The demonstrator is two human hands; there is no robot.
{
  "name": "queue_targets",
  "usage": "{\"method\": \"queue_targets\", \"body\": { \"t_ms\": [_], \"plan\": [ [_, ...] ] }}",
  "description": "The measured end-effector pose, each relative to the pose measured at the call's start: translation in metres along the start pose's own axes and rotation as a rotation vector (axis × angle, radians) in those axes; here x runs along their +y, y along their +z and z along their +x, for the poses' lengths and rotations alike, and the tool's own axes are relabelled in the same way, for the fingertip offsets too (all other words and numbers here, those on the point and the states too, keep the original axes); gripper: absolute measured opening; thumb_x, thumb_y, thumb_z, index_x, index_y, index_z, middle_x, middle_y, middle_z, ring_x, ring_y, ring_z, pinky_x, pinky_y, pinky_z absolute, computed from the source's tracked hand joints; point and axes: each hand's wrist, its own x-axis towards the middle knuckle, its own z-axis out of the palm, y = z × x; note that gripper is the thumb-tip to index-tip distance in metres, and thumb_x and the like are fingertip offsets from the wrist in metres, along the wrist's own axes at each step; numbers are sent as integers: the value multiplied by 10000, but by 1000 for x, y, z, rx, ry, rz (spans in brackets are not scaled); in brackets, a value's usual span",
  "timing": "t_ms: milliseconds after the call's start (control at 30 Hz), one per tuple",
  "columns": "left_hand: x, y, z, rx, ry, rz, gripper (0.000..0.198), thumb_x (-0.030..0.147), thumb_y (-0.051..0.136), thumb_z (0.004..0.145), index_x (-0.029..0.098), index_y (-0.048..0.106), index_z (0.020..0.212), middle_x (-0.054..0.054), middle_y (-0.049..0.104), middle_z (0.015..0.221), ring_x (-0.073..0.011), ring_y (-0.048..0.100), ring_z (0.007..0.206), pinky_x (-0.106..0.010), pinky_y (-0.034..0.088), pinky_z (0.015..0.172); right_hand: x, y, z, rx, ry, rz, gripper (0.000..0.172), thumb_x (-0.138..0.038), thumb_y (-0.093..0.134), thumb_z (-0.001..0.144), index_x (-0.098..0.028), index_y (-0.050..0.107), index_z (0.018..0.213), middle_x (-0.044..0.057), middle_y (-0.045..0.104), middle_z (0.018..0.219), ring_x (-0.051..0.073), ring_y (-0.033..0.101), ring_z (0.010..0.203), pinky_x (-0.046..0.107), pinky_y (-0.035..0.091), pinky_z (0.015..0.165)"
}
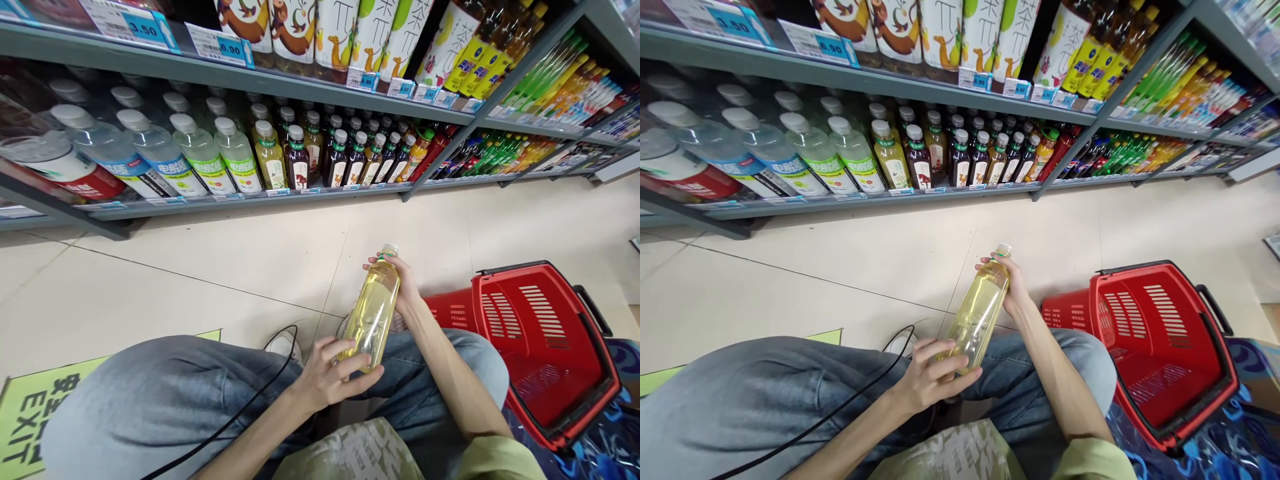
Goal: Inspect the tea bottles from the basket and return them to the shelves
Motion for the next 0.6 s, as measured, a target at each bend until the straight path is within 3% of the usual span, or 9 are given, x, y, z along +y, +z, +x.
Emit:
{"method": "queue_targets", "body": {
  "t_ms": [133, 433, 600],
  "plan": [
    [-2, 2, -7, 24, -113, -16, 467, -37, 720, 773, 350, 732, 1035, 18, 609, 1021, -217, 510, 1137, -394, 425, 967, 1, -2, 1, 18, 1, 29, 218, -255, 804, 686, -196, 633, 808, 9, 724, 824, 223, 721, 844, 323, 588, 671],
    [-3, -3, -7, 62, -188, -31, 422, 63, 785, 748, 331, 700, 1063, -13, 579, 1038, -236, 513, 1135, -426, 480, 962, -3, -6, -2, -24, -27, 17, 197, -306, 802, 719, -203, 665, 815, 35, 751, 849, 253, 727, 880, 360, 582, 736],
    [-3, -1, -4, 149, -379, -88, 477, 86, 798, 713, 261, 588, 1105, -50, 504, 1129, -248, 549, 1113, -457, 565, 909, -8, -1, -8, -41, -125, 59, 226, -281, 802, 692, -235, 648, 851, 2, 745, 834, 270, 723, 969, 380, 561, 820]
  ]
}}
